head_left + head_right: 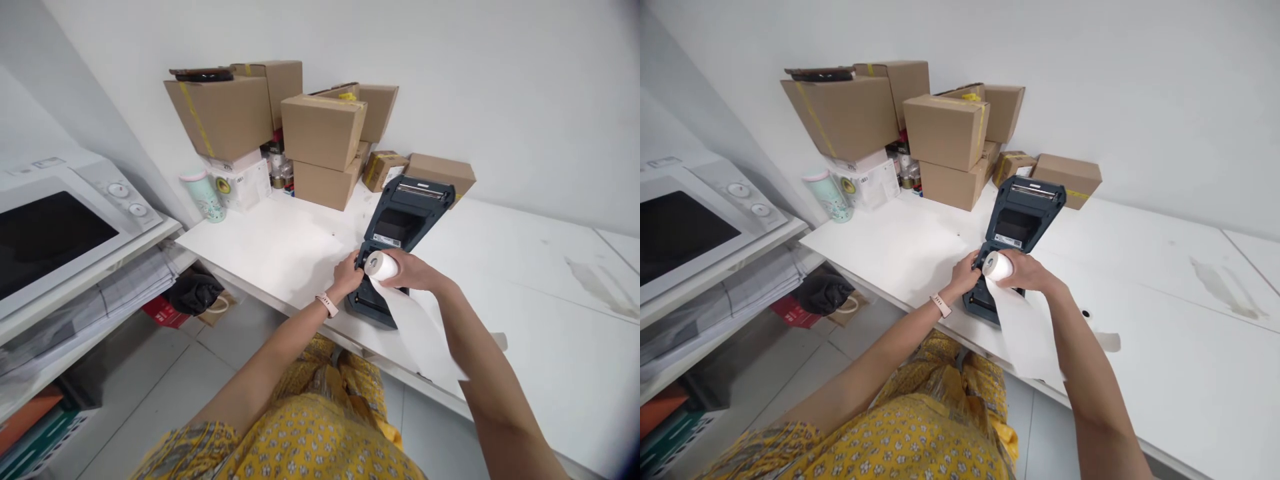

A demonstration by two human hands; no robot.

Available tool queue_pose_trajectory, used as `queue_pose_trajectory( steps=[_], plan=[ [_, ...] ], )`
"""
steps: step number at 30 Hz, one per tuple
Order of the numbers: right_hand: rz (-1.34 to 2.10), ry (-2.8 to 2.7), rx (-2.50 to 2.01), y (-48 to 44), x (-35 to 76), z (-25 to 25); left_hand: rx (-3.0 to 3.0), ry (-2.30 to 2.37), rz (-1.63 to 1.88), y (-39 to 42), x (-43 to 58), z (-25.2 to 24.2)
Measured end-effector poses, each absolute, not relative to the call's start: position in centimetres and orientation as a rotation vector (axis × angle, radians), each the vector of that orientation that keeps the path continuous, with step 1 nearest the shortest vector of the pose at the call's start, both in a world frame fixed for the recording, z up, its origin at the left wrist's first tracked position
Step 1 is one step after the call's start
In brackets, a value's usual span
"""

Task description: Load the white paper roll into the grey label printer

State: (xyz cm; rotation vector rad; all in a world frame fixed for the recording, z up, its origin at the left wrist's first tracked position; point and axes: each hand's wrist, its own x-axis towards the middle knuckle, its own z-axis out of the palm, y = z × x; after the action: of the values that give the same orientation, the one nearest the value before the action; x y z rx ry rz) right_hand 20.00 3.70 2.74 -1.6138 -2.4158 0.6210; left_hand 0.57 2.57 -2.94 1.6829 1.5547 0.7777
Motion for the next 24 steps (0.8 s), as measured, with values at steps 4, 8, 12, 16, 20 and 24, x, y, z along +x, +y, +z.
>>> queue_pose_trajectory(
  steps=[4, 8, 12, 16, 20, 24],
  plan=[
    [0.705, -2.467, -1.659, 3.7, 20.1, 3.1, 1.682, 1.545, 0.785, 2.7, 0.6, -3.3],
    [0.783, -2.509, -1.64, 4.2, 20.0, 3.4, 1.683, 1.545, 0.798, 2.6, 0.6, -3.1],
    [0.769, -2.6, -1.66, 5.1, 20.0, 3.2, 1.685, 1.541, 0.786, 2.4, 0.5, -2.6],
    [0.664, -2.687, -1.696, 5.6, 19.8, 2.1, 1.686, 1.555, 0.781, 2.2, 0.4, -2.3],
    [0.488, -2.716, -1.724, 5.8, 19.6, 0.7, 1.676, 1.534, 0.803, 2.2, 0.4, -2.4],
    [0.419, -2.703, -1.712, 5.8, 19.6, 0.0, 1.663, 1.537, 0.81, 2.3, 0.4, -2.7]
  ],
)
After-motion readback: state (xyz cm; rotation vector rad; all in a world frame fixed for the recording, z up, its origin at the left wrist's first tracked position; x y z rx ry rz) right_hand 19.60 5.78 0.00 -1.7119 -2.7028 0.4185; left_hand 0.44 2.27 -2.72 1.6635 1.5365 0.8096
